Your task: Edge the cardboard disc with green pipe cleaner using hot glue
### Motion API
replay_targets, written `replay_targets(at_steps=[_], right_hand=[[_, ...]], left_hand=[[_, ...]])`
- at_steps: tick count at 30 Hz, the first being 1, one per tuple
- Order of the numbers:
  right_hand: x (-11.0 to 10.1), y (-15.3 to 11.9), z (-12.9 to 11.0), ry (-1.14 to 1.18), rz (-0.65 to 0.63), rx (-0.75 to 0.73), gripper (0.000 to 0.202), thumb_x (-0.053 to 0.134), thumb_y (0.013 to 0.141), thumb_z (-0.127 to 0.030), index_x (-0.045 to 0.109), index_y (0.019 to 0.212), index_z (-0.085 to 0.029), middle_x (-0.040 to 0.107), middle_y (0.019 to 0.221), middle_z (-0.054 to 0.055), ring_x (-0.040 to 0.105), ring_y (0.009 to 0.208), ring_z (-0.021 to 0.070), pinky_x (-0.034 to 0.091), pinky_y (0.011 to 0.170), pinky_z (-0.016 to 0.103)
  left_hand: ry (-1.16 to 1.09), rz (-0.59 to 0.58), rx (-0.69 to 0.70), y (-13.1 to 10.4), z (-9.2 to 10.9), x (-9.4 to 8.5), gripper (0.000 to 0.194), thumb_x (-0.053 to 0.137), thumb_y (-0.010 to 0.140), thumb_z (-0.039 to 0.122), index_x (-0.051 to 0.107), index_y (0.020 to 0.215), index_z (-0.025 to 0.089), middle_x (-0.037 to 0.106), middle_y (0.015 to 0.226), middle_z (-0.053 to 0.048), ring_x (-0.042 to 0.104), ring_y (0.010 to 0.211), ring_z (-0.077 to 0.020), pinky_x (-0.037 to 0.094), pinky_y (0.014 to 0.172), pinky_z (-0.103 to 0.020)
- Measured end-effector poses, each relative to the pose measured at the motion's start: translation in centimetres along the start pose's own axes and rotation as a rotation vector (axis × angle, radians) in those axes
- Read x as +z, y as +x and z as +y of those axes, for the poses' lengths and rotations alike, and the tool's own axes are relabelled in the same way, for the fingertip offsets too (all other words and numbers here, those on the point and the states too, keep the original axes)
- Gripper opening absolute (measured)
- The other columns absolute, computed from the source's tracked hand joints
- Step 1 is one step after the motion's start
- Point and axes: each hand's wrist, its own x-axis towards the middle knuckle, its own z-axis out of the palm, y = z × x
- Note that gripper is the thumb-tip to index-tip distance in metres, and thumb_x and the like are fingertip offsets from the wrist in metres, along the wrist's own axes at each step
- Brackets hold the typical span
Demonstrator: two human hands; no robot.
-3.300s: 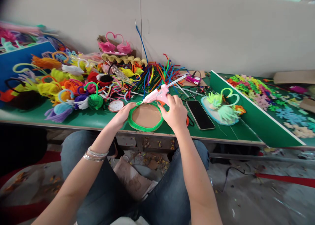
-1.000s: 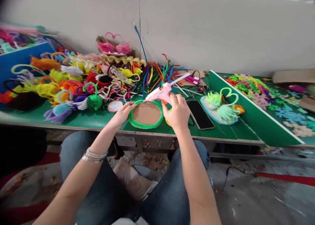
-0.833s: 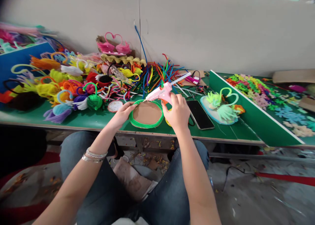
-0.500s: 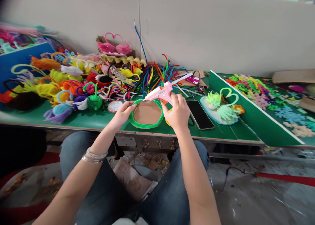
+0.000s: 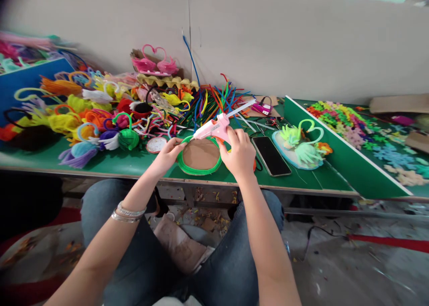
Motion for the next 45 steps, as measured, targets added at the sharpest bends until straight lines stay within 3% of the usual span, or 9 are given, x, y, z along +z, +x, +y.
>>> replay_targets(at_steps=[14,40,45], right_hand=[[-0.5,0.2,0.0,-0.018,0.032,0.015,0.036,0.047,0.086,-0.04,0.057,0.113,-0.018,0.058,0.092,0.01,0.058,0.086,0.0246,0.049,0.07,0.035],[-0.9,0.4,0.9,-0.056,0.061,0.092,0.032,0.054,0.081,-0.031,0.061,0.109,-0.017,0.061,0.091,0.01,0.059,0.088,0.0247,0.048,0.067,0.032],[-0.7,0.4,1.0,-0.07,0.03,0.094,0.04,0.055,0.081,-0.041,0.057,0.111,-0.016,0.06,0.095,0.012,0.058,0.09,0.0257,0.048,0.067,0.033]], left_hand=[[-0.01,-0.008,0.009,0.0,-0.1,-0.1,0.01,0.053,0.082,0.027,0.051,0.079,0.018,0.042,0.059,0.005,0.034,0.049,-0.007,0.023,0.044,-0.021],[-0.005,0.017,-0.008,-0.1,0.4,-0.2,0.007,0.051,0.083,0.023,0.049,0.081,0.017,0.038,0.056,0.007,0.034,0.048,-0.0059,0.025,0.041,-0.016],[-0.01,0.016,-0.013,-0.1,0.4,-0.2,0.006,0.05,0.083,0.023,0.049,0.081,0.017,0.038,0.056,0.007,0.035,0.048,-0.006,0.026,0.041,-0.016]])
